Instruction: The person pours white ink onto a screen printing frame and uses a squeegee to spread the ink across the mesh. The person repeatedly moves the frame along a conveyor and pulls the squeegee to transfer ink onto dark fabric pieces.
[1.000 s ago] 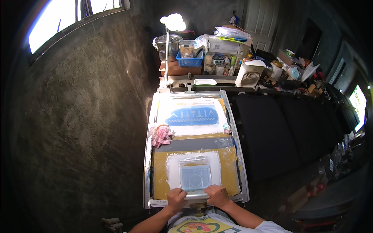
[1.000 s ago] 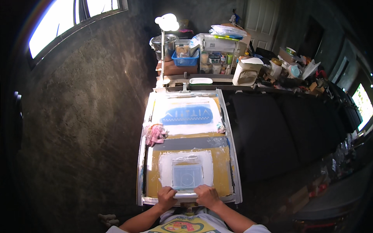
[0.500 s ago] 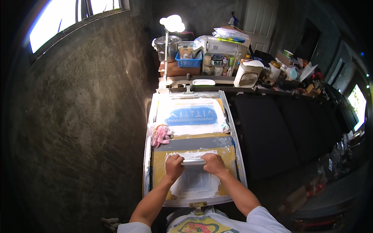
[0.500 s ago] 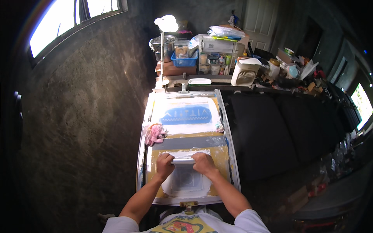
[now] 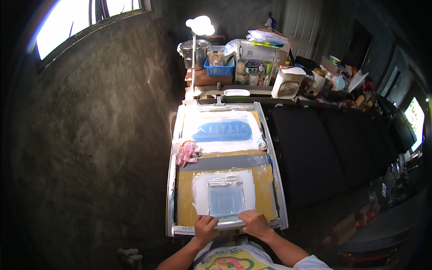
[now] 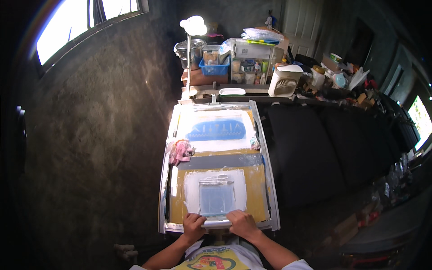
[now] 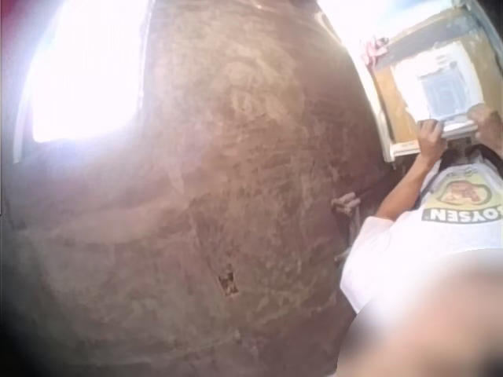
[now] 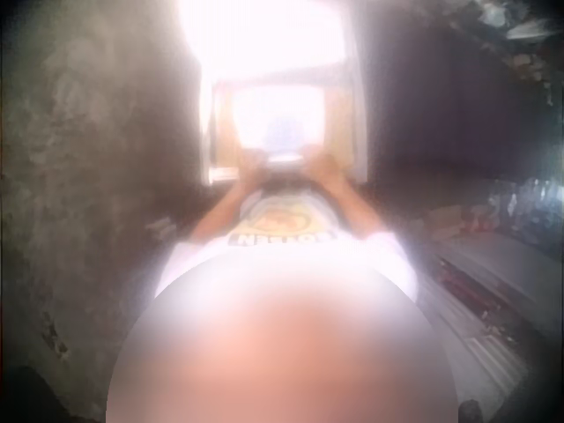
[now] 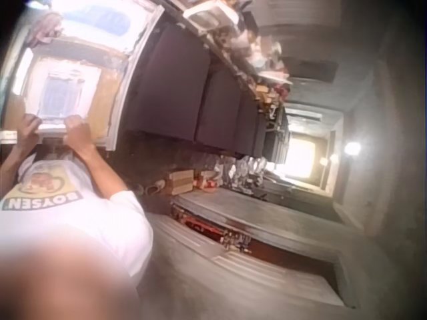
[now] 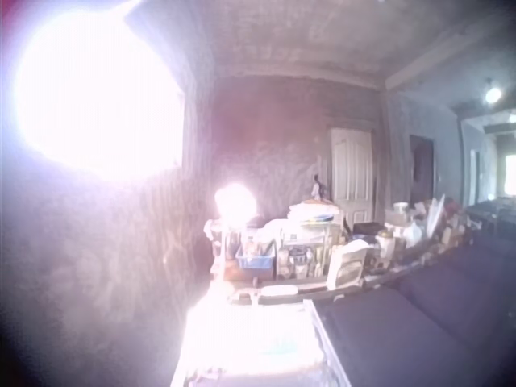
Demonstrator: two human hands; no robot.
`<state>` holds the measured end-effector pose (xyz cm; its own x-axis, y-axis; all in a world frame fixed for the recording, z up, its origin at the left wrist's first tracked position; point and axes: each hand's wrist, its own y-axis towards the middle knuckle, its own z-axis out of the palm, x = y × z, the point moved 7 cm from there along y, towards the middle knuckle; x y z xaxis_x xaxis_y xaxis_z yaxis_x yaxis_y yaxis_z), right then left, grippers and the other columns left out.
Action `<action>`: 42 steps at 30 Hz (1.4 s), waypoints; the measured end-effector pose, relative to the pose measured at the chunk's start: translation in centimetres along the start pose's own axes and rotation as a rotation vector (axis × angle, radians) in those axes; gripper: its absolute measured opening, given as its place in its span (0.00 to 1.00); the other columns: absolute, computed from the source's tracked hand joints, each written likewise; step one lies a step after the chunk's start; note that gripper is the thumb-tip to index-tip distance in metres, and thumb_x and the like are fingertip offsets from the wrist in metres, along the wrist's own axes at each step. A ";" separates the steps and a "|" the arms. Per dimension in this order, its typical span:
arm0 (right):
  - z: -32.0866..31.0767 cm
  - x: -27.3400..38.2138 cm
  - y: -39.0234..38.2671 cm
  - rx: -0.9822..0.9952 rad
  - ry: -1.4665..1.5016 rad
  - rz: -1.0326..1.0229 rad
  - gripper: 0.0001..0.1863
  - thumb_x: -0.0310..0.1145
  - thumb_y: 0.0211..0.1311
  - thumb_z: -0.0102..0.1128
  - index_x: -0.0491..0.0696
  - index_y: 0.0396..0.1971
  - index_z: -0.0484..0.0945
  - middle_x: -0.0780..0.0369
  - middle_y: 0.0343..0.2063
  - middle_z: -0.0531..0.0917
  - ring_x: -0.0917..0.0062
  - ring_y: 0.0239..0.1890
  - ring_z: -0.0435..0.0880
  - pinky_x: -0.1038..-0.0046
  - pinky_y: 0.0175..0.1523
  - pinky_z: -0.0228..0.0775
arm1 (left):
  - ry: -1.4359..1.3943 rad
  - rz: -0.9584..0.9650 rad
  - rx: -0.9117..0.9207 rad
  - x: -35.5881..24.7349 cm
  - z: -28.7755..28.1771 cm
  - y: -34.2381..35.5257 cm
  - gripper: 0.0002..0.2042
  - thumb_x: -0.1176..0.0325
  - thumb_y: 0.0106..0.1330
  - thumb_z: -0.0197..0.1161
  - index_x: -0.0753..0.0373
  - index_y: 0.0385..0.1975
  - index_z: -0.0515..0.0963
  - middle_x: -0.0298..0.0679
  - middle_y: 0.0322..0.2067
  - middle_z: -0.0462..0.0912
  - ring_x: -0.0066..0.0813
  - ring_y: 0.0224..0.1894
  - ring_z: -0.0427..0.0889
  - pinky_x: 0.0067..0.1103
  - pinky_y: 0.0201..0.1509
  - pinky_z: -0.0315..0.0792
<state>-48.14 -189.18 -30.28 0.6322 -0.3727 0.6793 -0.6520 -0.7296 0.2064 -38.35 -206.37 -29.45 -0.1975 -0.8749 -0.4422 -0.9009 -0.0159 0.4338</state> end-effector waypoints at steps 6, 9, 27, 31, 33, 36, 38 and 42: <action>-1.3 1.1 -0.9 -0.037 -0.007 -0.006 0.13 0.19 0.42 0.60 0.44 0.32 0.82 0.54 0.31 0.86 0.58 0.37 0.87 0.61 0.43 0.80 | 0.026 -0.002 -0.036 -1.2 -1.0 -0.2 0.19 0.79 0.32 0.68 0.60 0.31 0.81 0.37 0.28 0.81 0.39 0.33 0.80 0.33 0.41 0.68; -1.2 0.8 -0.5 -0.051 -0.016 -0.008 0.12 0.19 0.41 0.60 0.45 0.30 0.81 0.55 0.30 0.86 0.58 0.37 0.87 0.60 0.42 0.80 | 0.032 0.039 -0.055 -1.0 -1.1 0.7 0.16 0.77 0.34 0.66 0.60 0.29 0.80 0.36 0.27 0.79 0.36 0.31 0.79 0.31 0.39 0.67; -1.1 -2.9 3.6 -0.058 -0.065 0.004 0.13 0.20 0.42 0.59 0.45 0.31 0.85 0.53 0.30 0.86 0.57 0.35 0.86 0.59 0.42 0.79 | 0.031 0.076 -0.031 2.3 0.4 5.5 0.14 0.79 0.34 0.65 0.58 0.25 0.78 0.35 0.24 0.75 0.37 0.29 0.78 0.32 0.37 0.67; -1.9 -6.3 10.7 -0.187 -0.008 0.018 0.09 0.21 0.45 0.57 0.46 0.27 0.83 0.55 0.32 0.86 0.56 0.39 0.86 0.58 0.45 0.79 | 0.100 0.079 -0.138 6.2 2.1 11.7 0.12 0.80 0.36 0.64 0.59 0.23 0.77 0.36 0.23 0.75 0.39 0.29 0.77 0.33 0.38 0.66; -1.3 -8.1 12.8 -0.147 -0.007 0.078 0.10 0.21 0.45 0.56 0.46 0.28 0.84 0.55 0.34 0.86 0.56 0.41 0.86 0.58 0.46 0.79 | 0.125 0.051 -0.131 7.8 3.1 13.4 0.11 0.80 0.36 0.64 0.59 0.22 0.76 0.37 0.23 0.75 0.40 0.29 0.77 0.33 0.37 0.66; -0.1 -9.5 13.2 -0.137 0.028 0.144 0.10 0.21 0.45 0.57 0.47 0.28 0.84 0.55 0.33 0.86 0.57 0.41 0.85 0.58 0.46 0.79 | 0.091 0.056 -0.135 8.7 4.2 13.6 0.11 0.80 0.36 0.64 0.59 0.20 0.74 0.38 0.22 0.74 0.41 0.28 0.77 0.34 0.35 0.66; 0.5 -9.4 11.9 -0.150 0.027 0.145 0.10 0.22 0.44 0.58 0.47 0.28 0.84 0.56 0.32 0.86 0.57 0.40 0.86 0.59 0.45 0.79 | 0.087 0.048 -0.143 8.5 4.4 12.4 0.11 0.80 0.35 0.64 0.59 0.20 0.74 0.38 0.22 0.74 0.41 0.27 0.76 0.34 0.33 0.66; 0.6 -6.3 6.8 -0.165 -0.055 0.037 0.09 0.23 0.41 0.60 0.48 0.27 0.83 0.58 0.28 0.85 0.59 0.36 0.85 0.60 0.41 0.80 | 0.050 0.059 -0.108 5.6 3.5 7.7 0.12 0.78 0.34 0.65 0.59 0.20 0.74 0.38 0.21 0.72 0.41 0.25 0.75 0.34 0.30 0.65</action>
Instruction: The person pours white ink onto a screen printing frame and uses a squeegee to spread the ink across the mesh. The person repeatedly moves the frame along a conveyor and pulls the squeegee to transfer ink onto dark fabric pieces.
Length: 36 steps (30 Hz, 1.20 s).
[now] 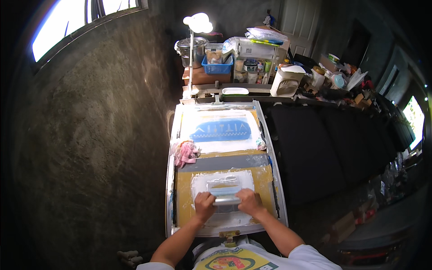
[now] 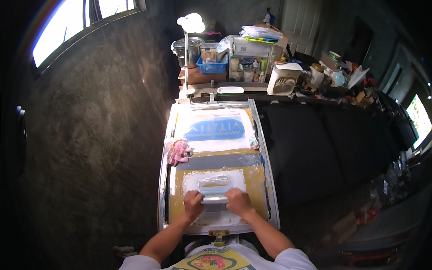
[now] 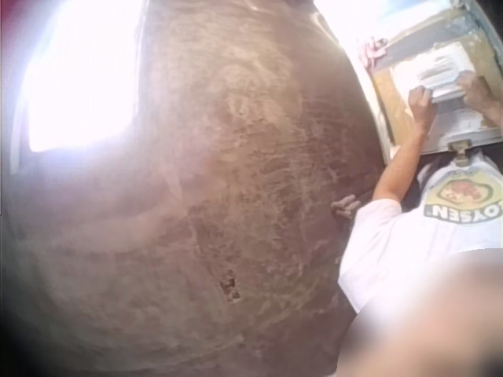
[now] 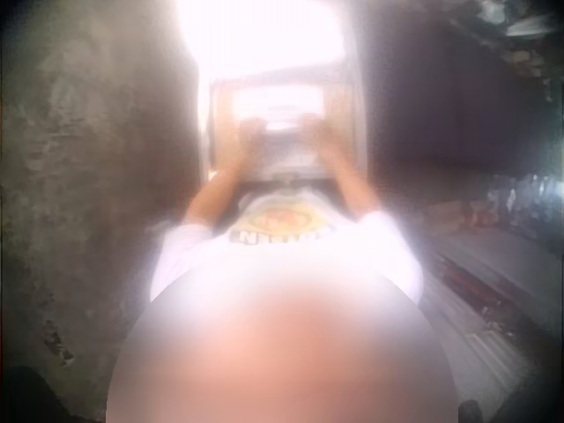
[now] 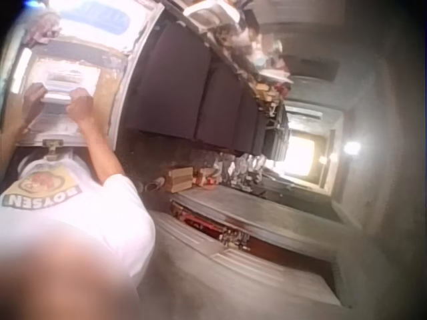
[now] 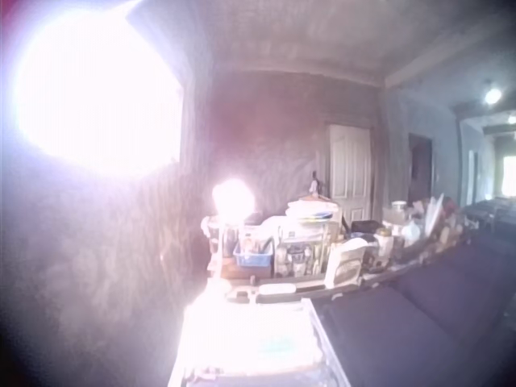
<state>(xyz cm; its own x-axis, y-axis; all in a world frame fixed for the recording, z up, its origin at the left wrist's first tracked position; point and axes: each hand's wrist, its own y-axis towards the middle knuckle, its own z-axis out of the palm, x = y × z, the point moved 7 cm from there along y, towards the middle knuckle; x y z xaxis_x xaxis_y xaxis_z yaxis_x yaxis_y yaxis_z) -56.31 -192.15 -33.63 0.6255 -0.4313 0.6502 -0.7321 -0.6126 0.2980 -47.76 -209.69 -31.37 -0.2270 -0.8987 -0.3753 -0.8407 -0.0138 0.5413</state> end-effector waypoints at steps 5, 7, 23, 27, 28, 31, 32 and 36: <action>-2.2 4.5 -6.5 0.042 0.016 -0.016 0.06 0.24 0.41 0.60 0.47 0.23 0.79 0.58 0.25 0.83 0.60 0.32 0.85 0.59 0.36 0.79 | -0.061 -0.003 0.079 -5.2 -3.3 -4.9 0.15 0.78 0.32 0.67 0.59 0.26 0.80 0.36 0.23 0.76 0.39 0.26 0.77 0.34 0.31 0.66; -2.9 5.3 -7.2 0.097 0.054 -0.026 0.05 0.24 0.41 0.60 0.47 0.22 0.79 0.57 0.24 0.83 0.59 0.31 0.85 0.59 0.35 0.79 | -0.073 -0.003 0.104 -6.7 -4.3 -5.5 0.13 0.77 0.35 0.66 0.58 0.24 0.79 0.36 0.22 0.75 0.36 0.27 0.77 0.32 0.32 0.65; -0.8 -0.9 5.2 0.045 -0.017 -0.033 0.10 0.20 0.43 0.56 0.45 0.28 0.81 0.54 0.31 0.85 0.55 0.39 0.84 0.58 0.45 0.78 | 0.009 -0.004 0.019 1.8 0.4 5.3 0.13 0.81 0.39 0.64 0.59 0.26 0.78 0.36 0.26 0.77 0.38 0.34 0.79 0.33 0.42 0.68; -3.1 -0.7 5.9 0.037 0.047 -0.014 0.13 0.21 0.43 0.57 0.45 0.33 0.84 0.54 0.33 0.86 0.56 0.40 0.85 0.58 0.47 0.79 | 0.053 -0.008 -0.030 0.9 -0.8 6.6 0.12 0.81 0.39 0.64 0.58 0.24 0.78 0.34 0.24 0.77 0.37 0.33 0.79 0.33 0.42 0.67; -4.1 -0.1 5.6 0.021 0.033 -0.025 0.14 0.21 0.43 0.57 0.45 0.33 0.84 0.54 0.34 0.86 0.56 0.40 0.85 0.58 0.47 0.79 | 0.047 0.012 -0.050 0.1 -1.6 6.7 0.12 0.81 0.38 0.64 0.58 0.24 0.78 0.34 0.25 0.77 0.37 0.32 0.79 0.32 0.42 0.67; -6.2 2.0 4.0 0.034 0.015 -0.057 0.14 0.22 0.43 0.58 0.45 0.33 0.84 0.54 0.33 0.86 0.56 0.39 0.85 0.58 0.46 0.79 | 0.037 0.022 -0.043 -2.4 -3.5 6.0 0.12 0.81 0.38 0.64 0.58 0.25 0.78 0.34 0.25 0.78 0.36 0.32 0.79 0.32 0.42 0.66; -6.7 2.8 3.0 0.030 0.021 -0.082 0.13 0.22 0.43 0.59 0.45 0.32 0.84 0.54 0.33 0.86 0.56 0.39 0.85 0.58 0.46 0.79 | 0.034 0.010 -0.020 -3.2 -4.0 5.1 0.12 0.81 0.37 0.64 0.58 0.25 0.78 0.34 0.25 0.78 0.36 0.32 0.79 0.32 0.42 0.66; -5.8 4.7 -2.6 0.147 0.007 -0.049 0.11 0.22 0.43 0.59 0.45 0.31 0.82 0.54 0.31 0.85 0.57 0.38 0.85 0.59 0.45 0.80 | -0.009 -0.043 0.086 -5.9 -4.9 0.1 0.13 0.80 0.37 0.65 0.58 0.25 0.79 0.34 0.25 0.78 0.35 0.32 0.79 0.31 0.42 0.67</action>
<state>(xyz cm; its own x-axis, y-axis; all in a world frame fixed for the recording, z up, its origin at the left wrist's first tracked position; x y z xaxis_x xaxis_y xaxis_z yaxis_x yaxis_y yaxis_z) -53.04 -188.72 -27.31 0.6574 -0.3946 0.6420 -0.6532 -0.7232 0.2244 -44.10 -206.49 -25.42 -0.1939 -0.8943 -0.4033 -0.8889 -0.0138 0.4579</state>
